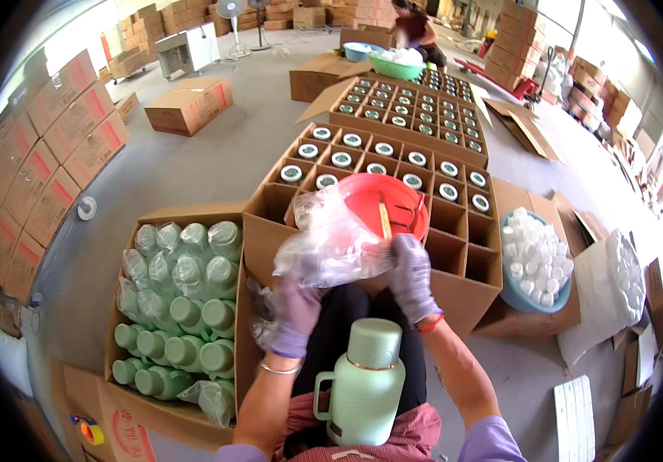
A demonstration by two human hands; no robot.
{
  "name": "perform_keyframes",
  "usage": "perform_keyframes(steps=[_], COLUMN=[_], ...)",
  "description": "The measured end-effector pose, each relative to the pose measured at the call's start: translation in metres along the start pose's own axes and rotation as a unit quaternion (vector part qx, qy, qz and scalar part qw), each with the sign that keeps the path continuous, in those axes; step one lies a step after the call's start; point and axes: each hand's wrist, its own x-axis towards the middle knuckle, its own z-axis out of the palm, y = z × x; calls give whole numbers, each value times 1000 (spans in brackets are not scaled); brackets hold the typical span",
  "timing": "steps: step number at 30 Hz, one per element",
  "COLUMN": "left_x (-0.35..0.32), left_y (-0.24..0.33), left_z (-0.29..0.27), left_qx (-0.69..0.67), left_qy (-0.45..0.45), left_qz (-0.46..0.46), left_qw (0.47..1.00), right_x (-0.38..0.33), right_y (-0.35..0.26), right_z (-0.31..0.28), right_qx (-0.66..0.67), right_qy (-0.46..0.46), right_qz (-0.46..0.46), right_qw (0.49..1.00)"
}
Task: The person assembles light green thermos bottles by inserting a metal liner, screwing on the lid, and wiping the exterior with a small brush. The person then places each completed bottle into a plastic bag and arranges it in a cardboard box.
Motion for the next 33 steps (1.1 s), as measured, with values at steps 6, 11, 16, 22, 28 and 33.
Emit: perform_keyframes(steps=[6,11,16,22,28,33], left_x=[-48,-110,-224,-225,-163,-211], left_y=[10,19,10,81,35,104], left_z=[-53,-41,-73,-80,-42,-107], left_qx=[584,558,314,498,724,552], left_qy=[-172,-296,-53,-274,-238,-161], left_qz=[86,56,-52,-208,-77,-213], left_qw=[789,773,946,796,643,790], right_x=[-123,-193,-260,-296,-306,-274], right_y=[46,-33,-53,-45,-42,-73], right_z=[-24,-89,-133,-158,-150,-141], right_qx=[288,136,66,23,-5,170], right_qy=[40,31,-198,-390,-370,-336], right_qz=[303,-12,-95,-136,-145,-49], right_qw=[908,990,973,911,918,925])
